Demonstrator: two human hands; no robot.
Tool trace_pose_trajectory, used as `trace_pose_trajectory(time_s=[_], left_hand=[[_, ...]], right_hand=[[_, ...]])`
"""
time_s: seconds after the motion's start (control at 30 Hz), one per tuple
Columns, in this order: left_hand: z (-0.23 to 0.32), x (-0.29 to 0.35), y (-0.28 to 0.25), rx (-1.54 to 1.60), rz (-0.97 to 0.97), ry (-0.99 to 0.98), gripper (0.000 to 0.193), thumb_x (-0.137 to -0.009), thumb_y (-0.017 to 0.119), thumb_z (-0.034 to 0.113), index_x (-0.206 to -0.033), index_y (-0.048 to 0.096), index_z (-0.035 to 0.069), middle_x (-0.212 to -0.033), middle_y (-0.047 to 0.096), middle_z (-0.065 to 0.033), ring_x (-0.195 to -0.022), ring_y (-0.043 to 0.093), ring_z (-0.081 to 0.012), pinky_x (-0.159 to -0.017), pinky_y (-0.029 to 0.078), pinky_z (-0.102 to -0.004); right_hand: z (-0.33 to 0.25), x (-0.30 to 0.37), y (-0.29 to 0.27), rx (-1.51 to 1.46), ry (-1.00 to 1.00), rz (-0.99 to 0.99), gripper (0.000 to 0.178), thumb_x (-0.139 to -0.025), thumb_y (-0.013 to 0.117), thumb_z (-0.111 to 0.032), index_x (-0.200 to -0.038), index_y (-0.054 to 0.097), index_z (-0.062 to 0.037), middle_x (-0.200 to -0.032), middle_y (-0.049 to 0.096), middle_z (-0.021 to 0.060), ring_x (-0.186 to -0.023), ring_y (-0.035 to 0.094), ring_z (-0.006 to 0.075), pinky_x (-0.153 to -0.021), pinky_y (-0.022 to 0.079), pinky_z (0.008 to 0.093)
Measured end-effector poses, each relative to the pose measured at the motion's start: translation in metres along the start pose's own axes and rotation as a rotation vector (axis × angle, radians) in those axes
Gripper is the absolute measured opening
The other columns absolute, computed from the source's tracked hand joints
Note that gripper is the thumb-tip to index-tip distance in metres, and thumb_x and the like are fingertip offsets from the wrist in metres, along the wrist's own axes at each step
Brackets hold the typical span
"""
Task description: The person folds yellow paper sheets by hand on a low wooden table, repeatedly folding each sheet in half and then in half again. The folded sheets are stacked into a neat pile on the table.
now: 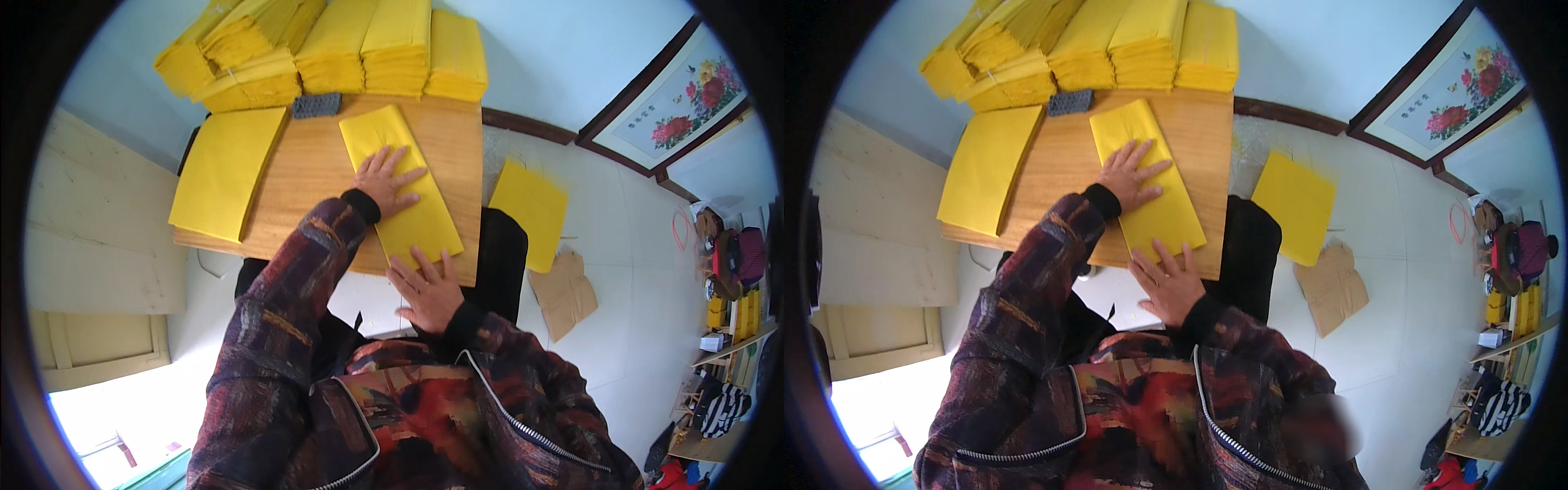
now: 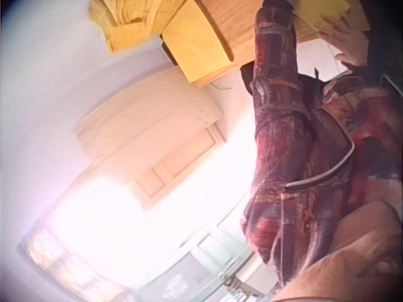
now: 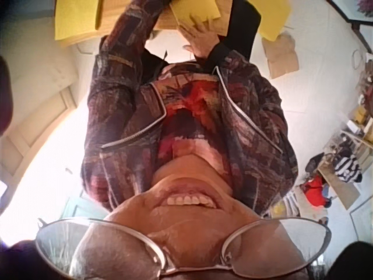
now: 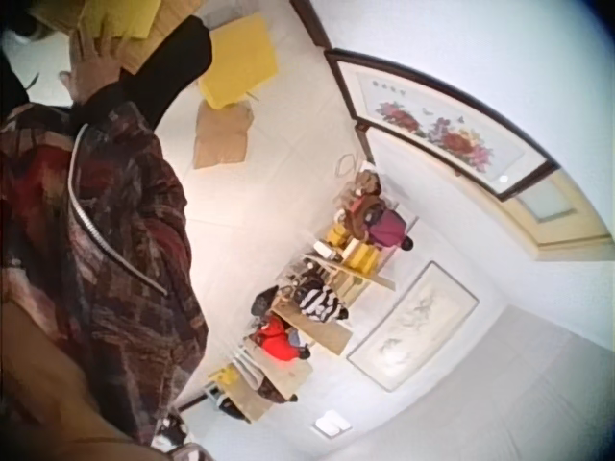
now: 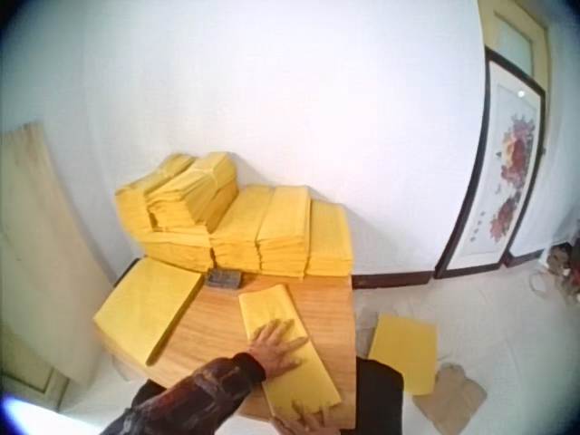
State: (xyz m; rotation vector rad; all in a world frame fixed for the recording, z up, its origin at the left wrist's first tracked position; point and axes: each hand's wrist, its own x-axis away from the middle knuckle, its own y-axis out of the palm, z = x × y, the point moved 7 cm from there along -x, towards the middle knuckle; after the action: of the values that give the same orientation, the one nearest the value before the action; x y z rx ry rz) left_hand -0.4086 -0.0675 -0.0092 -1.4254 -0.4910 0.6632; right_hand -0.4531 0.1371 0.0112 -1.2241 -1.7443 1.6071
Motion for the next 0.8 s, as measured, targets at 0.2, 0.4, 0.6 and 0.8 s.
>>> trace_pose_trajectory(time_s=[0.2,0.4,0.6,0.8], left_hand=[[0.007,0.008,-0.005,0.041,-0.061,-0.013,0.058,-0.09,0.049,0.056,-0.144,0.038,0.038,-0.154,0.023,-0.0125,-0.142,0.019,-0.0382,-0.115,0.017,-0.0519],[0.025,0.027,-0.008,0.05,-0.085,0.039,0.058,-0.09,0.051,0.055,-0.143,0.039,0.037,-0.155,0.022,-0.0127,-0.143,0.018,-0.0374,-0.115,0.017,-0.0521],[0.035,0.052,-0.036,0.187,0.132,0.089,0.058,-0.089,0.054,0.052,-0.142,0.042,0.031,-0.154,0.024,-0.0133,-0.142,0.019,-0.0375,-0.114,0.018,-0.052],[0.024,0.164,-0.045,0.815,0.422,-0.372,0.017,-0.088,0.064,0.012,-0.101,0.061,0.001,-0.079,0.063,-0.0144,-0.072,0.063,-0.0233,-0.065,0.051,-0.0312]], right_hand=[[0.017,0.014,-0.03,-0.187,0.118,0.19,0.049,-0.074,0.073,-0.03,-0.117,0.06,-0.008,-0.126,0.054,0.0096,-0.119,0.049,0.0322,-0.102,0.033,0.0525],[0.082,0.048,-0.06,-0.298,0.572,0.316,0.036,-0.08,0.067,-0.014,-0.111,0.055,-0.0013,-0.108,0.055,0.0148,-0.097,0.057,0.0328,-0.082,0.047,0.0406],[0.068,0.068,-0.045,-0.415,0.653,0.206,0.034,-0.082,0.066,-0.014,-0.111,0.054,-0.0012,-0.103,0.054,0.0147,-0.083,0.061,0.0307,-0.069,0.05,0.0387],[0.064,0.063,-0.048,-0.404,0.642,0.183,0.029,-0.083,0.065,-0.017,-0.107,0.055,-0.0043,-0.087,0.062,0.0135,-0.075,0.063,0.0331,-0.064,0.05,0.0419]])
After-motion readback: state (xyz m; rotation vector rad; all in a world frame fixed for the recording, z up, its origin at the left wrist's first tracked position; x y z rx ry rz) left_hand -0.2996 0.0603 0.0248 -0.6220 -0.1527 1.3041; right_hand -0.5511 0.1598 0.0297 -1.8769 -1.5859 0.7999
